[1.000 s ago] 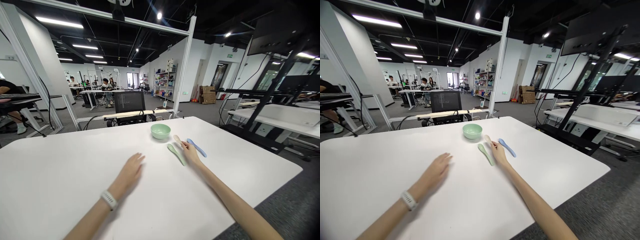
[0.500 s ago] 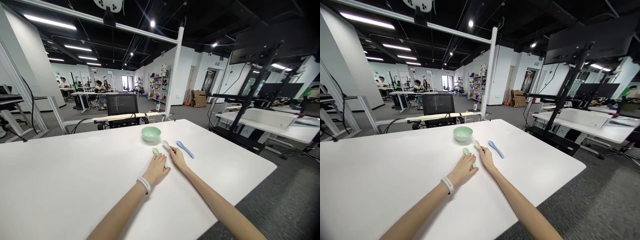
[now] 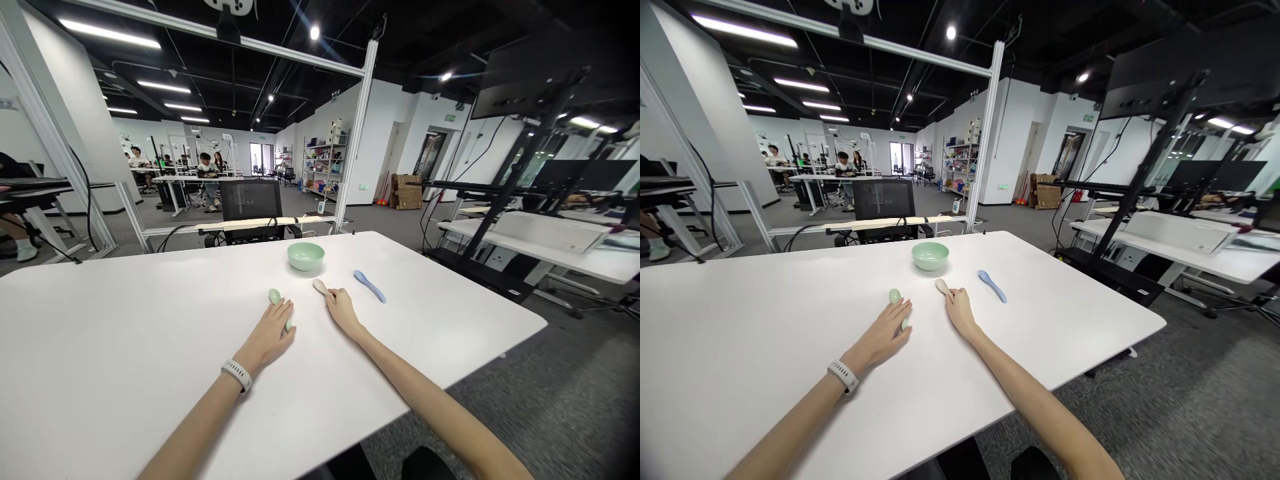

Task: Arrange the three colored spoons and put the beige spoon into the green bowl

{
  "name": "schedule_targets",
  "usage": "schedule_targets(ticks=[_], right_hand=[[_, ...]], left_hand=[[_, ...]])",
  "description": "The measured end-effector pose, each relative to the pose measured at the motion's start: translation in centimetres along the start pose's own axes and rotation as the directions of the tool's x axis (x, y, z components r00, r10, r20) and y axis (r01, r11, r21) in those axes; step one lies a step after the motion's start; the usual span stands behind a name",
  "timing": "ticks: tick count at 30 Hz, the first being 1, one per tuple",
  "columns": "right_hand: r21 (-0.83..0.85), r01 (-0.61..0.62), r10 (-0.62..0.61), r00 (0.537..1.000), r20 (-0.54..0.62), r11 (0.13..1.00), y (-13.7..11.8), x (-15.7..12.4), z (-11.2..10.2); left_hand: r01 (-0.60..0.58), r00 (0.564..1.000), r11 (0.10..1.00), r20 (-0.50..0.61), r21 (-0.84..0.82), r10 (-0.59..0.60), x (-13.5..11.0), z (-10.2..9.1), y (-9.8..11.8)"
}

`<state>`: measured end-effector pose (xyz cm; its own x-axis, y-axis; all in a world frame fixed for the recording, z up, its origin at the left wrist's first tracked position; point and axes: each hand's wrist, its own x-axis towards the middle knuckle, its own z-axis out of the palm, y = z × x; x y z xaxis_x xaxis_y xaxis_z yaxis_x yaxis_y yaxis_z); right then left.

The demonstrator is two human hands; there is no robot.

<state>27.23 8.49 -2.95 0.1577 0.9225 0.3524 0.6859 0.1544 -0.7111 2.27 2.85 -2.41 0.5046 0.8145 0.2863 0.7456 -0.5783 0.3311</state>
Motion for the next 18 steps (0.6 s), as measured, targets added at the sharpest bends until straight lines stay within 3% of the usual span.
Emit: schedule_targets(ticks=[5,12,18], right_hand=[[-0.032,0.037,-0.035,0.997,0.062,0.999,-0.22,0.05,-0.71],[-0.075,0.051,-0.051,0.999,-0.002,0.996,-0.43,-0.1,-0.84],[-0.12,0.06,-0.06,0.998,0.009,0.991,-0.35,-0.12,-0.82]], left_hand=[[0.02,1.0,1.0,-0.004,-0.013,-0.02,0.02,0.25,0.53],[0.015,1.0,0.999,-0.001,-0.049,-0.015,-0.06,0.34,0.29],[0.007,1.0,0.999,-0.001,-0.054,-0.007,0.01,0.54,0.15]])
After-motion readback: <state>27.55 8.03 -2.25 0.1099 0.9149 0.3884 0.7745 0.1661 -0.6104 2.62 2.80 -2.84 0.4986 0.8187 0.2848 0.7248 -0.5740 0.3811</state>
